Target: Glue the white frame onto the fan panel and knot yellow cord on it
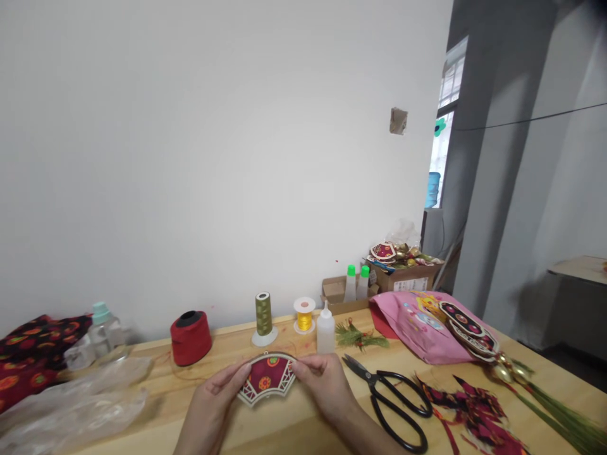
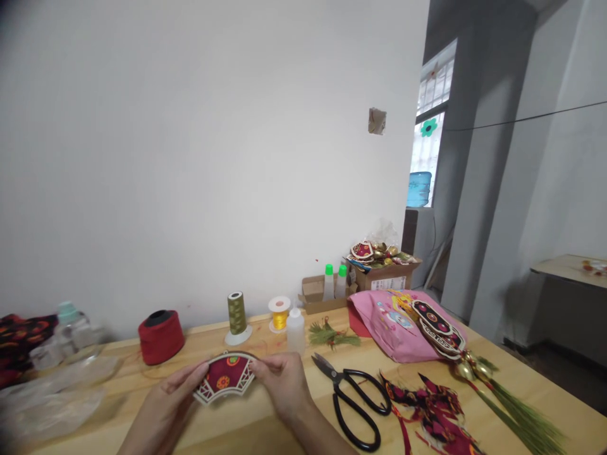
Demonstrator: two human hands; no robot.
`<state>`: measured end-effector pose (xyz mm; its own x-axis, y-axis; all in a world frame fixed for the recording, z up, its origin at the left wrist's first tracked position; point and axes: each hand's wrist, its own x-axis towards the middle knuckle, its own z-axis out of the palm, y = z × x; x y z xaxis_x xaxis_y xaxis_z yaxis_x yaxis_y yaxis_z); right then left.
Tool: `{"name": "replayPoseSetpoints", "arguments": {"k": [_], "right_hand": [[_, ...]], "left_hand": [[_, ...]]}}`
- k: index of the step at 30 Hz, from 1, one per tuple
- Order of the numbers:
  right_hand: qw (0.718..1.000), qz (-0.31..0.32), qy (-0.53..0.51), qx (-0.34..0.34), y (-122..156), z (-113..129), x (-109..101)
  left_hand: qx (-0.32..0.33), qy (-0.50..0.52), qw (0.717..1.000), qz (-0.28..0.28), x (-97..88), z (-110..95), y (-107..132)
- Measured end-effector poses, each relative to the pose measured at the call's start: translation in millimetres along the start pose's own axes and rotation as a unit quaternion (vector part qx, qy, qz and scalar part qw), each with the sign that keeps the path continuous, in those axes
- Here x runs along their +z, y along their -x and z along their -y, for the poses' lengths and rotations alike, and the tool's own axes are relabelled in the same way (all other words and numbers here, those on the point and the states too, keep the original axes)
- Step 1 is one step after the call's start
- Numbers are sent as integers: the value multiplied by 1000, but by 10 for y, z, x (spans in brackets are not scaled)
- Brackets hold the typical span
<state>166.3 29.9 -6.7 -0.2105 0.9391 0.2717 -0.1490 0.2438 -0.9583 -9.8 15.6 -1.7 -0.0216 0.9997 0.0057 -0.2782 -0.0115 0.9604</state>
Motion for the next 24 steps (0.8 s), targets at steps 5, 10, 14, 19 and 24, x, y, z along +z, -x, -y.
{"name": "replayPoseSetpoints", "arguments": {"k": [5, 10, 14, 19, 24], "right_hand": [[1000, -1, -26, 18, -5, -28, 10], [997, 12, -53, 46, 16, -7, 46], [997, 14, -62, 50, 43, 7, 72], [995, 11, -72, 74, 49, 0, 94], [996, -22, -67, 57, 2, -38, 56]], "left_hand": [[-7, 24, 1000, 8, 13, -21, 4], [-11, 47, 999, 24, 28, -38, 9], [-10, 45, 999, 21, 16, -34, 8], [-12, 42, 999, 16, 15, -38, 8], [-5, 88, 993, 77, 19, -13, -16]]}}
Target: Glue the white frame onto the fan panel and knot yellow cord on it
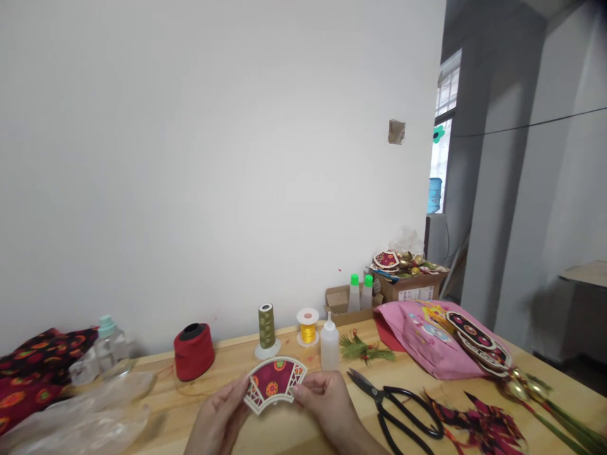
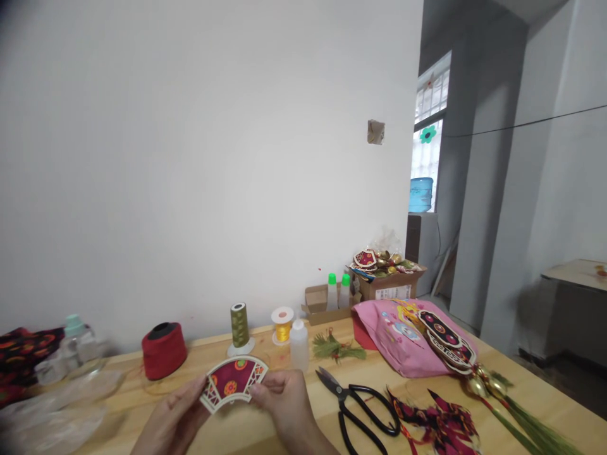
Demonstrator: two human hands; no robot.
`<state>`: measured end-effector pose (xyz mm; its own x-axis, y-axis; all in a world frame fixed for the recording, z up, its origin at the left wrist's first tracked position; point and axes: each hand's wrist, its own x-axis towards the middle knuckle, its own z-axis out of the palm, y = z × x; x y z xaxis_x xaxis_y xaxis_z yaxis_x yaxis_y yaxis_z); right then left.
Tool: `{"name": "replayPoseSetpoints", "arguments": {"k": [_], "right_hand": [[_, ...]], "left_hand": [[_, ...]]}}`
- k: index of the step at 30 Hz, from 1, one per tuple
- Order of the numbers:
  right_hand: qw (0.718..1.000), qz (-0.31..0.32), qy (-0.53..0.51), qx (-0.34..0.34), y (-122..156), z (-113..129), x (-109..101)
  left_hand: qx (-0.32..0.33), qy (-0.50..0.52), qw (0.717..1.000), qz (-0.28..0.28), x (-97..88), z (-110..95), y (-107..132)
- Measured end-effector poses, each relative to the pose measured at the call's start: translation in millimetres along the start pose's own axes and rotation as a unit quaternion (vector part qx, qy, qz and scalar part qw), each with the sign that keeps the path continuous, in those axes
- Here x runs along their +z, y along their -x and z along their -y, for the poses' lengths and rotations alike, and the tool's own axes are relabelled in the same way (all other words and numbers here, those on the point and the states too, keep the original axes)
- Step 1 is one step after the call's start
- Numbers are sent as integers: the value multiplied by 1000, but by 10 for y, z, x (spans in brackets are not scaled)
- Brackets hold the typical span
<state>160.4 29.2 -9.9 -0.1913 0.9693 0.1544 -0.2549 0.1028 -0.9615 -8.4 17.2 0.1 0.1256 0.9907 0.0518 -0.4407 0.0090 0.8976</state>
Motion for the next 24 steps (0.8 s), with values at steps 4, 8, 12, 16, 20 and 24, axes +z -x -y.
{"name": "replayPoseSetpoints", "arguments": {"k": [4, 8, 12, 16, 20, 24], "right_hand": [[1000, -28, 1, 7, -15, -3, -26], [1000, -19, 3, 16, -13, -23, -29], [1000, -30, -2, 2, -41, -65, -52], [1000, -7, -19, 4, -38, -63, -48], [998, 1, -58, 27, -16, -44, -20], [998, -18, -50, 28, -20, -28, -13]], "left_hand": [[6, -6, 1000, 19, -46, 15, -18], [9, -27, 1000, 9, -40, 2, -9], [-16, -47, 999, 19, 72, -1, 24], [-37, -94, 995, -1, 130, 22, 39], [-45, -86, 995, 20, 109, 45, 24], [-43, -91, 995, 9, 125, 54, 24]]}}
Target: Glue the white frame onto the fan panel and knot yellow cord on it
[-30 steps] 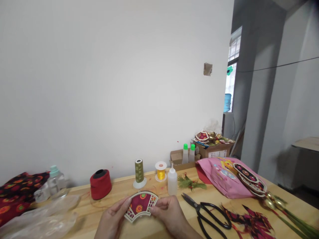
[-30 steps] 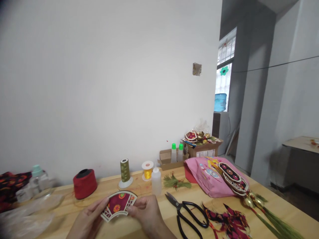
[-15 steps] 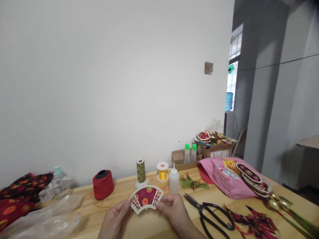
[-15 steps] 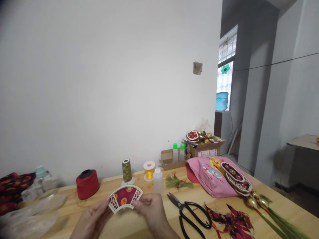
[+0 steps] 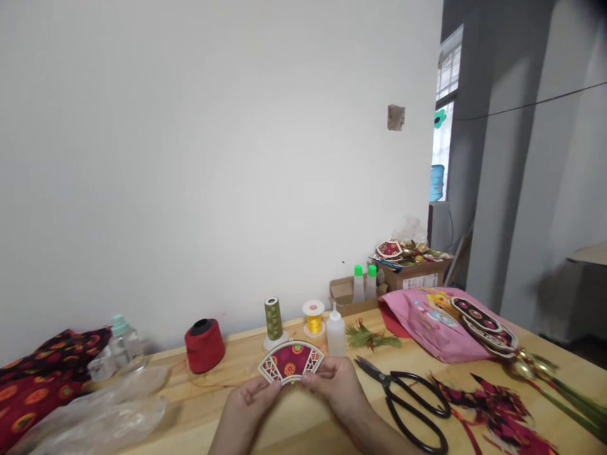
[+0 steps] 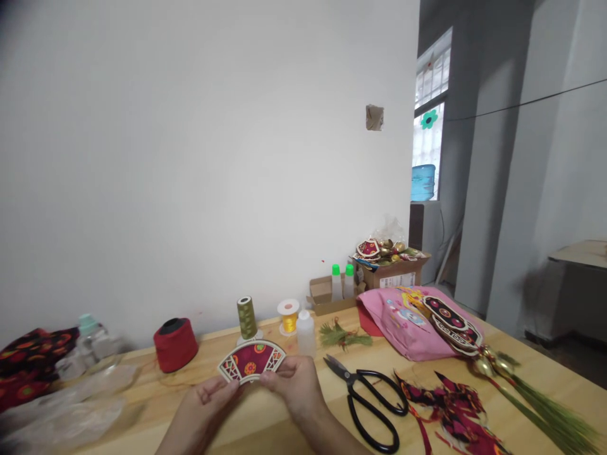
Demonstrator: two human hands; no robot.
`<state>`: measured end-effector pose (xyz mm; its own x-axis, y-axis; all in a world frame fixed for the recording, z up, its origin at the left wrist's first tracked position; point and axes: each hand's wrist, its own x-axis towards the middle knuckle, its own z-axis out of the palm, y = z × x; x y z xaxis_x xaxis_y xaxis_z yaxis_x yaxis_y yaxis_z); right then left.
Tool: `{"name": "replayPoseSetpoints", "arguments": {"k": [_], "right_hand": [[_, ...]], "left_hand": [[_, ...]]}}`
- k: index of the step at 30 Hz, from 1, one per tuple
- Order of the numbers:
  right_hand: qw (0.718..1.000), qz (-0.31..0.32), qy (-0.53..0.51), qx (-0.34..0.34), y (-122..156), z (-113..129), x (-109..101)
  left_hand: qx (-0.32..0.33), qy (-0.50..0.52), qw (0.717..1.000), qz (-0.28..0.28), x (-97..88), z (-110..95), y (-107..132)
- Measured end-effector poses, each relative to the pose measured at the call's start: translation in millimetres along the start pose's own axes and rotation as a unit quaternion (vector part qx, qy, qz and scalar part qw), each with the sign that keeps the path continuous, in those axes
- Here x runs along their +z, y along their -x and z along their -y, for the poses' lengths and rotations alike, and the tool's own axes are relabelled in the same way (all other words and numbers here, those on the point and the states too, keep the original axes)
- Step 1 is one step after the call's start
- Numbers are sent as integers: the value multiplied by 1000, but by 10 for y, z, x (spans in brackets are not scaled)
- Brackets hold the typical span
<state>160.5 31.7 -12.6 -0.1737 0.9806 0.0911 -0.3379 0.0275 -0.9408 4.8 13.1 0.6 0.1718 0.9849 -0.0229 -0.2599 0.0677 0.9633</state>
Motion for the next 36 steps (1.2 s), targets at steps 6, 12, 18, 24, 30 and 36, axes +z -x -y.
{"name": "replayPoseSetpoints", "arguments": {"k": [6, 12, 18, 24, 30, 36], "right_hand": [[1000, 14, -1, -8, 22, 60, 50], [1000, 9, -3, -13, 34, 62, 90], [999, -18, -19, -18, 29, 27, 124], [999, -16, -33, -11, 18, 23, 112], [999, -10, -41, -26, 39, 17, 141], [999, -4, -43, -11, 54, 9, 137]], "left_hand": [[6, -7, 1000, 27, -5, 35, -29], [-9, -5, 999, 34, 0, 78, -38], [9, -9, 1000, 14, 31, 98, -21], [-10, -4, 1000, 5, 48, 81, -30], [-13, -18, 1000, -1, 93, 36, 7], [-15, -28, 999, 17, 77, 38, 38]]}}
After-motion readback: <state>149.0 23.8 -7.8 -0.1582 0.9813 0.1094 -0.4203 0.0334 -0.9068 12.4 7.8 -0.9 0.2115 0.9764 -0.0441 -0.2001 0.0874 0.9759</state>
